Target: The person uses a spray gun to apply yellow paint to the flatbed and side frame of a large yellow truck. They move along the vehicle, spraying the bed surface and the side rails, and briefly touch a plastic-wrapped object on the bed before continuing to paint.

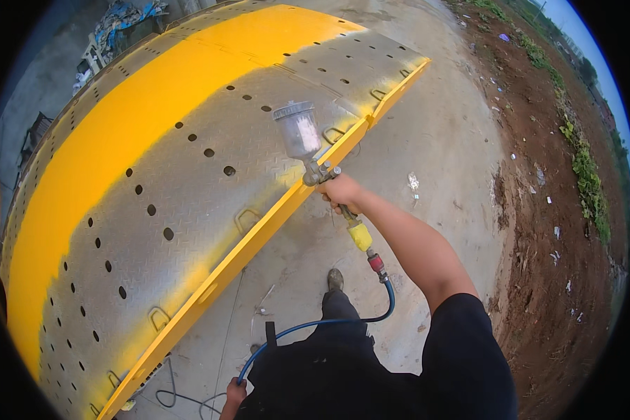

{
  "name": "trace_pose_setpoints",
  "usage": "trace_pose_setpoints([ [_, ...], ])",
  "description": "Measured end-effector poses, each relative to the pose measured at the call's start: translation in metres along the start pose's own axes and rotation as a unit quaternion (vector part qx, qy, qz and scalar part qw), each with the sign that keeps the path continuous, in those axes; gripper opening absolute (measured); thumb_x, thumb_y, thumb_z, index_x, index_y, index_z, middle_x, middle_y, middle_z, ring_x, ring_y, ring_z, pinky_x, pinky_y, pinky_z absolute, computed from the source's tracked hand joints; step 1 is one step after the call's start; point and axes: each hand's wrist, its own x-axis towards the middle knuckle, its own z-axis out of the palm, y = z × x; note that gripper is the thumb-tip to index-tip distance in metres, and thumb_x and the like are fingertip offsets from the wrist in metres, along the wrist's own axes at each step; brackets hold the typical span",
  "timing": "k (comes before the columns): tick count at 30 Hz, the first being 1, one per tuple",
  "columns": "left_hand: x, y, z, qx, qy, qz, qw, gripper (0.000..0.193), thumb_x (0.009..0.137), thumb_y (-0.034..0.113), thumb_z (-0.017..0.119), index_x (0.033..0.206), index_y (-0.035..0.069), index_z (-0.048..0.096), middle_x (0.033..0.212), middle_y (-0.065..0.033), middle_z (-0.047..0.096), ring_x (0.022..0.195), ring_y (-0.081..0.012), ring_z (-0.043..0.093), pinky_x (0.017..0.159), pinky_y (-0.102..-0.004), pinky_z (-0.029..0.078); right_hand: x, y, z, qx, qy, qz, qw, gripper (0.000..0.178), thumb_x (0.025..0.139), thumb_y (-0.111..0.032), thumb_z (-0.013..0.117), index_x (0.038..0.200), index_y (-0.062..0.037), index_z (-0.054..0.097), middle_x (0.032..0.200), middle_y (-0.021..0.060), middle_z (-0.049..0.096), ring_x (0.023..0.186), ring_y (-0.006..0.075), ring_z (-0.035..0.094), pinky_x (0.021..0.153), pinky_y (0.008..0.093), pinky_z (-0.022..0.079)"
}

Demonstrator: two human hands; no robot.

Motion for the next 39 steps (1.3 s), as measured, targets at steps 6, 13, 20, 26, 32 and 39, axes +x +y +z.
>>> trace_pose_setpoints([
  [6,-0.029,0.148,-0.01,-0.012,-0.037,-0.034,0.999,0.026,0.088,0.028,0.059,0.091,0.003,0.059,0.077,-0.0208,0.064,0.077,-0.0391,0.063,0.068,-0.046,0.047,0.063,-0.028,-0.132,0.018,0.024,0.007,1.0,0.015,0.088,-0.021,0.057,0.082,-0.0086,0.051,0.069,0.002,0.051,0.047,0.0105,0.042,0.042,0.0286,0.038],
  [13,-0.036,0.248,-0.01,-0.022,-0.006,-0.023,0.999,0.026,0.089,0.028,0.057,0.094,0.003,0.059,0.076,-0.0208,0.063,0.075,-0.0393,0.063,0.068,-0.0448,0.047,0.123,-0.048,-0.231,0.023,0.084,-0.017,0.996,0.02,0.09,-0.026,0.055,0.078,-0.0093,0.051,0.066,0.0006,0.05,0.045,0.0101,0.041,0.041,0.0283,0.038],
  [20,-0.056,0.254,-0.013,-0.052,-0.022,-0.046,0.997,0.025,0.09,0.028,0.057,0.092,0.003,0.058,0.075,-0.0202,0.063,0.072,-0.0385,0.062,0.065,-0.0445,0.047,0.165,-0.009,-0.253,0.001,0.193,-0.03,0.981,0.021,0.091,-0.025,0.054,0.077,-0.0101,0.048,0.065,-0.0001,0.046,0.046,0.0101,0.04,0.044,0.0288,0.039],
  [26,-0.065,0.124,0.024,0.03,-0.099,-0.067,0.992,0.03,0.091,0.034,0.055,0.096,0.005,0.057,0.081,-0.0221,0.066,0.083,-0.0424,0.063,0.074,-0.0503,0.049,0.073,0.118,-0.054,-0.014,0.046,-0.141,0.989,0.016,0.088,-0.017,0.061,0.097,-0.0059,0.054,0.078,0.0014,0.054,0.059,0.0101,0.051,0.056,0.0274,0.046],
  [32,-0.094,0.042,0.014,0.039,-0.057,-0.125,0.99,0.036,0.09,0.039,0.055,0.093,0.003,0.058,0.082,-0.0235,0.064,0.083,-0.0438,0.062,0.073,-0.0514,0.047,-0.032,0.222,0.199,-0.064,-0.068,-0.395,0.914,0.037,0.075,-0.006,0.064,0.11,-0.0041,0.053,0.09,0.0175,0.062,0.086,0.037,0.061,0.072,0.0374,0.048],
  [39,-0.108,-0.062,-0.006,0.093,0.004,-0.094,0.991,0.033,0.091,0.036,0.053,0.089,0.003,0.056,0.079,-0.0239,0.065,0.08,-0.045,0.062,0.071,-0.053,0.047,-0.074,0.286,0.342,0.007,-0.277,-0.368,0.888,0.043,0.071,-0.013,0.067,0.112,-0.0051,0.055,0.091,0.0173,0.063,0.085,0.0346,0.063,0.073,0.0373,0.049],
])
